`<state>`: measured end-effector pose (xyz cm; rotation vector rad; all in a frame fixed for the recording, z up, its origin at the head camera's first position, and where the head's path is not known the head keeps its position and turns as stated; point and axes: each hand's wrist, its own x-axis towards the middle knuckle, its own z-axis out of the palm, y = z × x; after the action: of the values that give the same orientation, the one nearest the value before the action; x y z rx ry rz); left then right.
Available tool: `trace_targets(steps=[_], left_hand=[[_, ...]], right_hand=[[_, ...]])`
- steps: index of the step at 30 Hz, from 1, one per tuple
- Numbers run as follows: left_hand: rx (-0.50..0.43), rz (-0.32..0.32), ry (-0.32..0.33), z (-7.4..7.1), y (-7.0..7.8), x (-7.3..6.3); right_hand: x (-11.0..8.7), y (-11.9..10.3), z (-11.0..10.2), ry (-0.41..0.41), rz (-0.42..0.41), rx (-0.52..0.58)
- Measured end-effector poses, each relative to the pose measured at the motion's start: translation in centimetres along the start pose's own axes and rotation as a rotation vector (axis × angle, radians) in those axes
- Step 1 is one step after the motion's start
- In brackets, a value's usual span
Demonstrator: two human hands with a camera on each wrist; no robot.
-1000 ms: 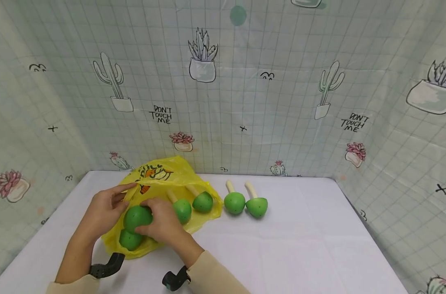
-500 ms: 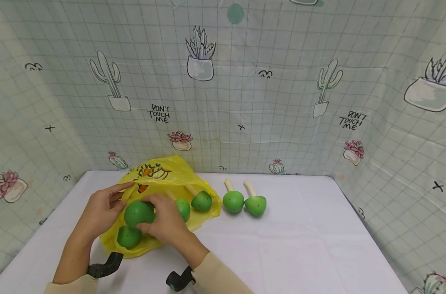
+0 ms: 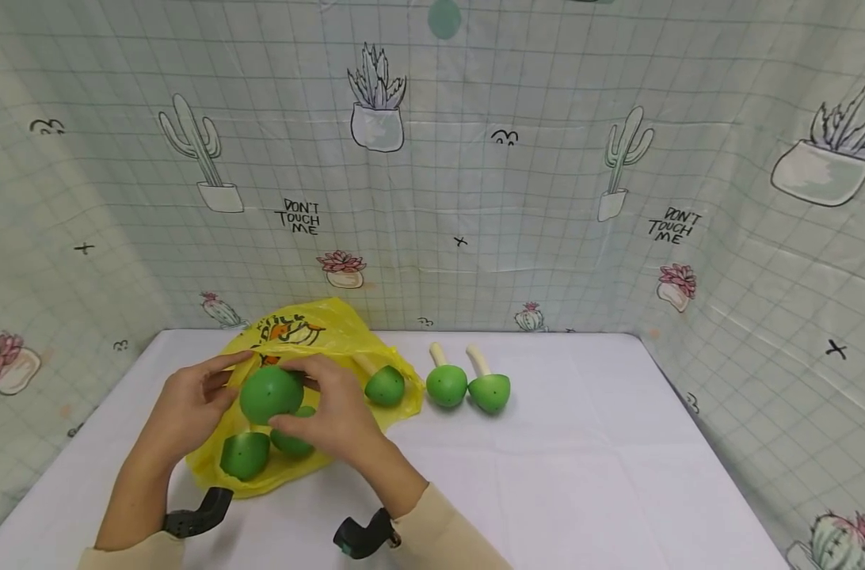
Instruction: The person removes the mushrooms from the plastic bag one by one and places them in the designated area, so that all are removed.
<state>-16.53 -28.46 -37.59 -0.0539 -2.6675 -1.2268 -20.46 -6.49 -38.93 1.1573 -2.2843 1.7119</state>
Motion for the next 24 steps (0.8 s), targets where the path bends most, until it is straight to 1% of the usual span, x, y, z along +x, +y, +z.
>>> trace_targets(steps=[5,10,19,24], left_hand=[[0.002,-0.005,-0.002,0.0,0.0,0.0],[0.002,-0.018,-0.002,0.1,0.2,0.0],[0.018,-0.027,-0.007,0.1,0.1,0.1],[0.023,-0.032,-0.013,0.0,0.0,0.1]], right_hand=[[0.0,-0.5,-0.9,0.015,0.008,0.062],[-0.2,-0.4,-2.0,0.043,0.004,0.066],[-0.7,-0.4,-4.6,0.134,-0.058,0.082],[-1.2,-0.1,-6.2,0.182,-0.052,0.109]])
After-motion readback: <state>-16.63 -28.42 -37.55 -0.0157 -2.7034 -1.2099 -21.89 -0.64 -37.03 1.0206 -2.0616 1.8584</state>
